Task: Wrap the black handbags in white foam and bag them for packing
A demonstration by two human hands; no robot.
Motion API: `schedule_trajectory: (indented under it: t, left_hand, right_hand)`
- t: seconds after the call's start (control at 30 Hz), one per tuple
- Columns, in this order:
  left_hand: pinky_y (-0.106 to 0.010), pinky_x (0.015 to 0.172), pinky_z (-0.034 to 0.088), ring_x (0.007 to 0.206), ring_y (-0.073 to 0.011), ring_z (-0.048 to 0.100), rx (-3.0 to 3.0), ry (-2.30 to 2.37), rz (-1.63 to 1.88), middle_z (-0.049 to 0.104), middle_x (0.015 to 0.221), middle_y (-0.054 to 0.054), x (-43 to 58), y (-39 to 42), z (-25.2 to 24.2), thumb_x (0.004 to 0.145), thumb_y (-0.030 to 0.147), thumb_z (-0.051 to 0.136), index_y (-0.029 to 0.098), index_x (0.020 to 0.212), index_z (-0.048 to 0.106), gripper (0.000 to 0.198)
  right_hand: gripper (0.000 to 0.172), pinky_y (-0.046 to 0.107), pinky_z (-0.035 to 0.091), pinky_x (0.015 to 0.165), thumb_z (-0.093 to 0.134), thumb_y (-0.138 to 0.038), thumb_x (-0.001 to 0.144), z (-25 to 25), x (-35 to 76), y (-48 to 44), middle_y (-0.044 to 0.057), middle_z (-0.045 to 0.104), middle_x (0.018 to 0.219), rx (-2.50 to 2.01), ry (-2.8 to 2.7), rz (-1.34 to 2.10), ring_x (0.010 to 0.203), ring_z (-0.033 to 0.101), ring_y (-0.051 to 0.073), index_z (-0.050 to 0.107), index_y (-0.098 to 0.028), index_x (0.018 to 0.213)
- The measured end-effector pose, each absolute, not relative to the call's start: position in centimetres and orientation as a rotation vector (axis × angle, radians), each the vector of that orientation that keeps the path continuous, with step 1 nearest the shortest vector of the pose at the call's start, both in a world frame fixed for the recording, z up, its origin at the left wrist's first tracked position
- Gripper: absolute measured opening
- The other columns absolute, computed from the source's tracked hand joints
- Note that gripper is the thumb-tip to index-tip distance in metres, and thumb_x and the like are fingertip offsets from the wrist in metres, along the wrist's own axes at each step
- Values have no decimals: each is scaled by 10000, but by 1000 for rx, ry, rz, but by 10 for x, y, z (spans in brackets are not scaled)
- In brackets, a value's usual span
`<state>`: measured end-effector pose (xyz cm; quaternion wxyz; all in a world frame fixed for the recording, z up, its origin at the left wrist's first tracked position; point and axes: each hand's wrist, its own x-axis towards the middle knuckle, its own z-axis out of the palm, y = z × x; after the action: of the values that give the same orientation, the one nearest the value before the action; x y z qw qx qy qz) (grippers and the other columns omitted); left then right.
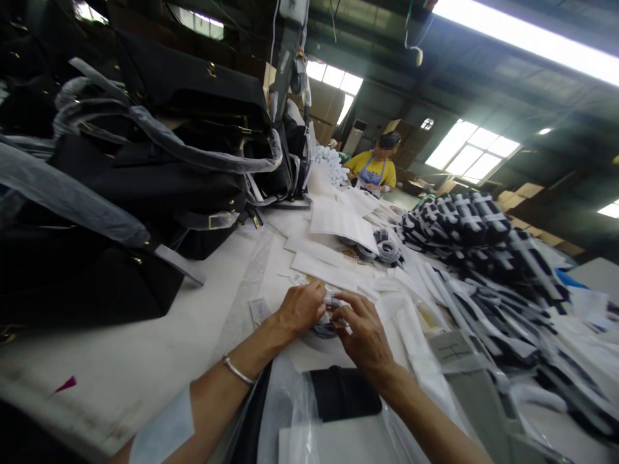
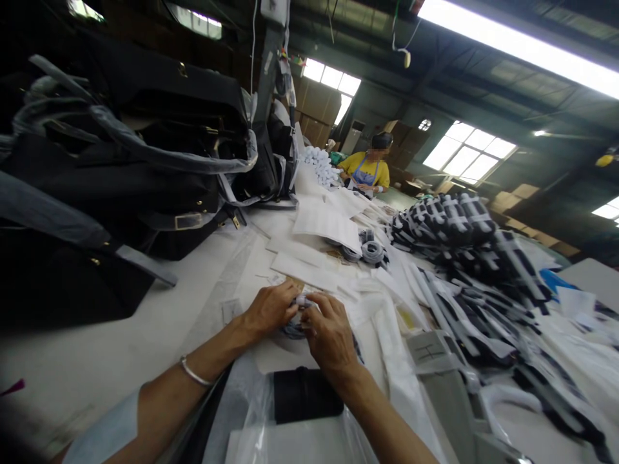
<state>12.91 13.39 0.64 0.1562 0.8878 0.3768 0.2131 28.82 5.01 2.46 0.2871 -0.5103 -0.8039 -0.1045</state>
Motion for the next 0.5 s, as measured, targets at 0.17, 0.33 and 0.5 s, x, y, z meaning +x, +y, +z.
schedule_trajectory:
  t: [0.17, 0.33, 0.5]
  left_hand:
    - [-326, 860, 524, 1001, -230, 646, 2505, 1032, 656, 647, 1108, -75, 126, 135, 10, 934, 248, 541, 181, 1165, 615, 251]
    - [-312, 899, 505, 1020, -222, 634, 2415, 997, 687, 649, 1093, -66, 124, 138, 12, 895, 216, 572, 190, 1124, 644, 242]
    - [-314, 945, 467, 1057, -223, 616, 2282, 938, 734, 658, 1080, -59, 122, 138, 14, 850, 196, 589, 209, 1089, 671, 252]
  right_hand:
    - [227, 474, 475, 988, 594, -23, 758, 12, 295, 76, 93, 665, 1188, -1279, -2187, -291, 1159, 577, 275, 600, -226, 860]
    - [129, 401, 521, 910, 568, -107, 882, 9, 296, 85, 85, 679, 1153, -1227, -2222, -258, 1061, 629, 237, 585, -234, 868]
    - [122, 351, 527, 758, 511, -96, 900, 13, 297, 87, 73, 667, 906, -1202, -2273, -374, 847, 628, 218, 535, -215, 894]
